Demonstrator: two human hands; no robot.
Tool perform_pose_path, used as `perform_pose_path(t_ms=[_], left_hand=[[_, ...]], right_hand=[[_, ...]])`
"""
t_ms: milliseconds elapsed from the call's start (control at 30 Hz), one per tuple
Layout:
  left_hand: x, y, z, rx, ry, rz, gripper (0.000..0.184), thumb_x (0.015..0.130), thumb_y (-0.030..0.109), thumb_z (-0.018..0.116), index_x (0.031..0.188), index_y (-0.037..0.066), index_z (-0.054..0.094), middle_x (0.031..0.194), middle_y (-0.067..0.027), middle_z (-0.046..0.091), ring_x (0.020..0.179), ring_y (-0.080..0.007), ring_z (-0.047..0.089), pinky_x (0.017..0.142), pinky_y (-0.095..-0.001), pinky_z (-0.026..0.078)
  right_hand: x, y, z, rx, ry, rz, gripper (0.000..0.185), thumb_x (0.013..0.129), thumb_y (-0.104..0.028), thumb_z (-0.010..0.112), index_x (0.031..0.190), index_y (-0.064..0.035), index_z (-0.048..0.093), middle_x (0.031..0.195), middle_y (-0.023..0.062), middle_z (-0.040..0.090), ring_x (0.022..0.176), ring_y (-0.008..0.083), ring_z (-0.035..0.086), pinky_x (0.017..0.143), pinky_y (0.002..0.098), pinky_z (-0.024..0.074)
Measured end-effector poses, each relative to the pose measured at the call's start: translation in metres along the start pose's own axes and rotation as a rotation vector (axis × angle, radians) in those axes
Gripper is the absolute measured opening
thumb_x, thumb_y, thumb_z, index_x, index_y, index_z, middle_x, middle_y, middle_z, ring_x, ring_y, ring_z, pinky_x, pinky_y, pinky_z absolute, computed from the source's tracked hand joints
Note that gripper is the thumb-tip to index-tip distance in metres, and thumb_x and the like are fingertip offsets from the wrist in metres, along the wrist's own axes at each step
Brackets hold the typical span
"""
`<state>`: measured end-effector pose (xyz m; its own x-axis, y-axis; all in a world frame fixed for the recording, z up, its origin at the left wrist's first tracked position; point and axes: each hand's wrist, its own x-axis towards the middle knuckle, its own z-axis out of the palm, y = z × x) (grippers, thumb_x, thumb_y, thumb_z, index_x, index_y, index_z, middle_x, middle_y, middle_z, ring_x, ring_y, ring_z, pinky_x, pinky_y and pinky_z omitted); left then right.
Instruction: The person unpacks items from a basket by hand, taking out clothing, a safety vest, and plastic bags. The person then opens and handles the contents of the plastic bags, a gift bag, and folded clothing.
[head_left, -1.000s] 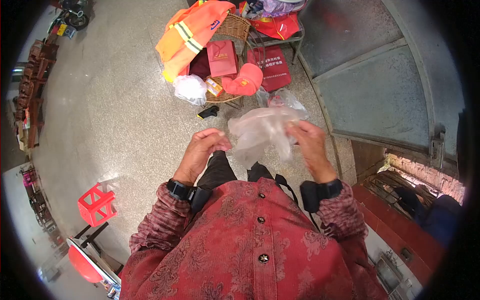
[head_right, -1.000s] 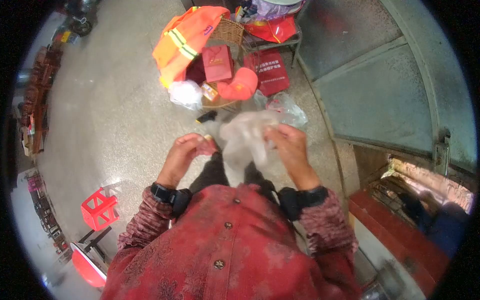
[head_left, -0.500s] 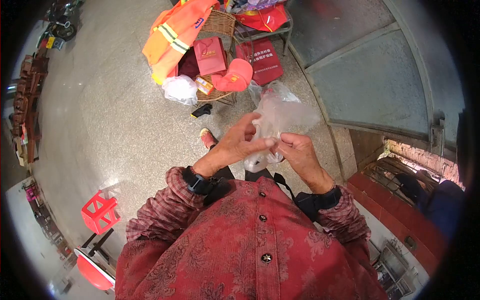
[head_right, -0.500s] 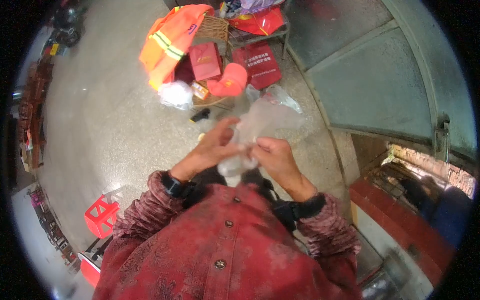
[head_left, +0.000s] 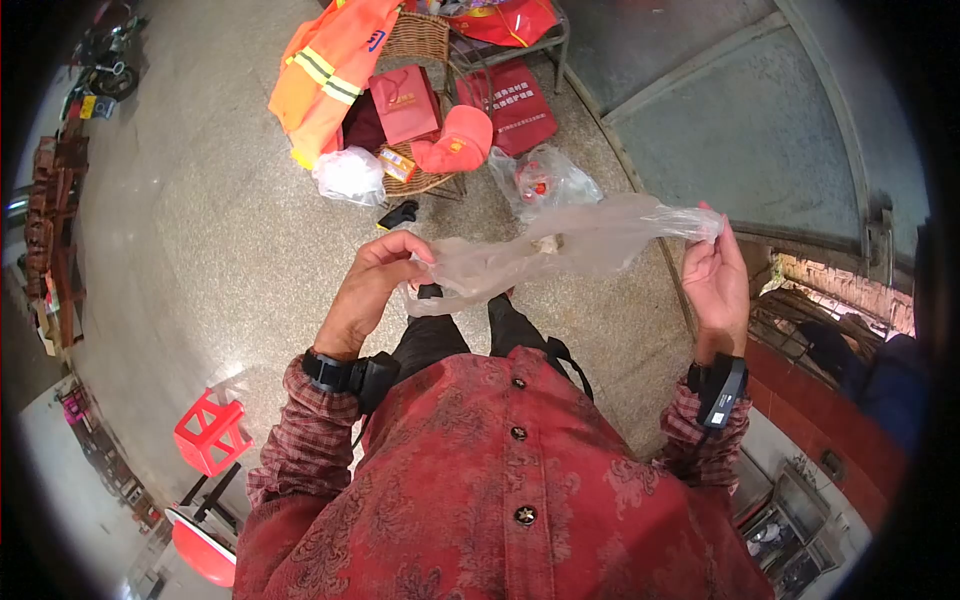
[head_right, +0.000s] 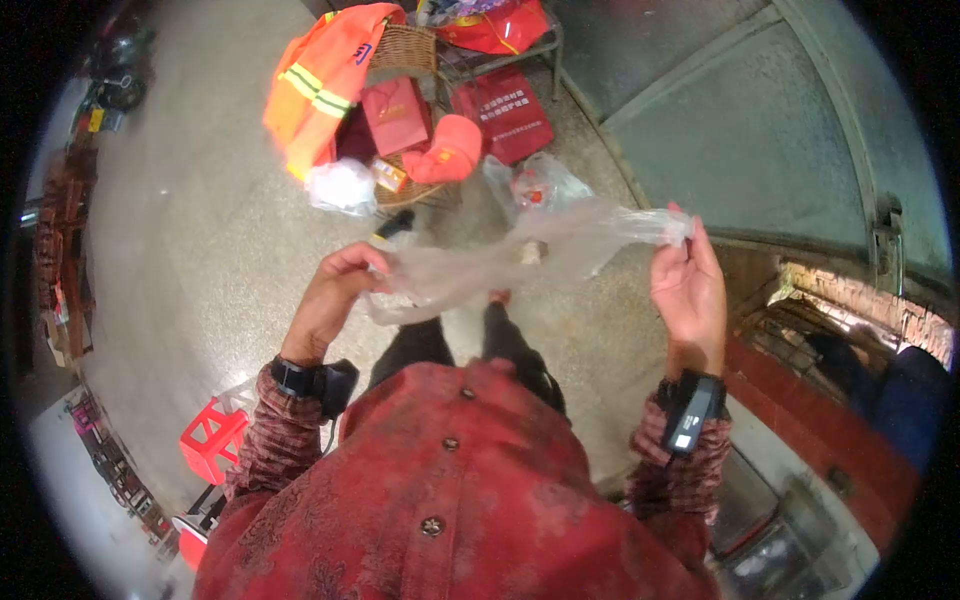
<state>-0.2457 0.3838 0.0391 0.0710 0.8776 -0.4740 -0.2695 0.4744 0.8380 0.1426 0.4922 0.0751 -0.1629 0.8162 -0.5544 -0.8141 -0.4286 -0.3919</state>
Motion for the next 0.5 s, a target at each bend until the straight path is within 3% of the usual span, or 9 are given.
perform_pose_path(t_ms=[167,367,500], left_hand=[[-0.003,0.002,0.004,-0.098,0.004,0.021,0.01,0.079,-0.003,0.054,0.084,0.003,0.061,0.086,-0.0026,0.061,0.078,-0.0106,0.057,0.071,-0.0227,0.044],[-0.015,0.017,0.011,-0.134,0.021,0.143,0.012,0.078,-0.004,0.052,0.085,0.002,0.06,0.088,-0.0039,0.061,0.079,-0.012,0.057,0.073,-0.0226,0.044],[-0.033,0.032,0.009,-0.12,0.017,0.15,0.013,0.077,-0.004,0.052,0.086,0.0,0.06,0.089,-0.0072,0.061,0.075,-0.0143,0.058,0.066,-0.0264,0.049]], right_hand=[[-0.006,-0.003,0.015,0.078,-0.018,-0.059,0.03,0.094,-0.013,0.051,0.118,0.0053,0.051,0.099,0.0121,0.062,0.086,0.0186,0.061,0.073,0.0236,0.0554],[-0.027,-0.005,0.035,0.115,-0.11,-0.101,0.04,0.098,-0.015,0.044,0.132,0.0038,0.039,0.112,0.0172,0.055,0.088,0.0199,0.059,0.074,0.0231,0.0564],[-0.05,0.001,0.041,-0.036,-0.19,-0.183,0.041,0.099,-0.015,0.04,0.135,0.0025,0.035,0.115,0.0159,0.054,0.094,0.0177,0.057,0.074,0.0217,0.0544]])
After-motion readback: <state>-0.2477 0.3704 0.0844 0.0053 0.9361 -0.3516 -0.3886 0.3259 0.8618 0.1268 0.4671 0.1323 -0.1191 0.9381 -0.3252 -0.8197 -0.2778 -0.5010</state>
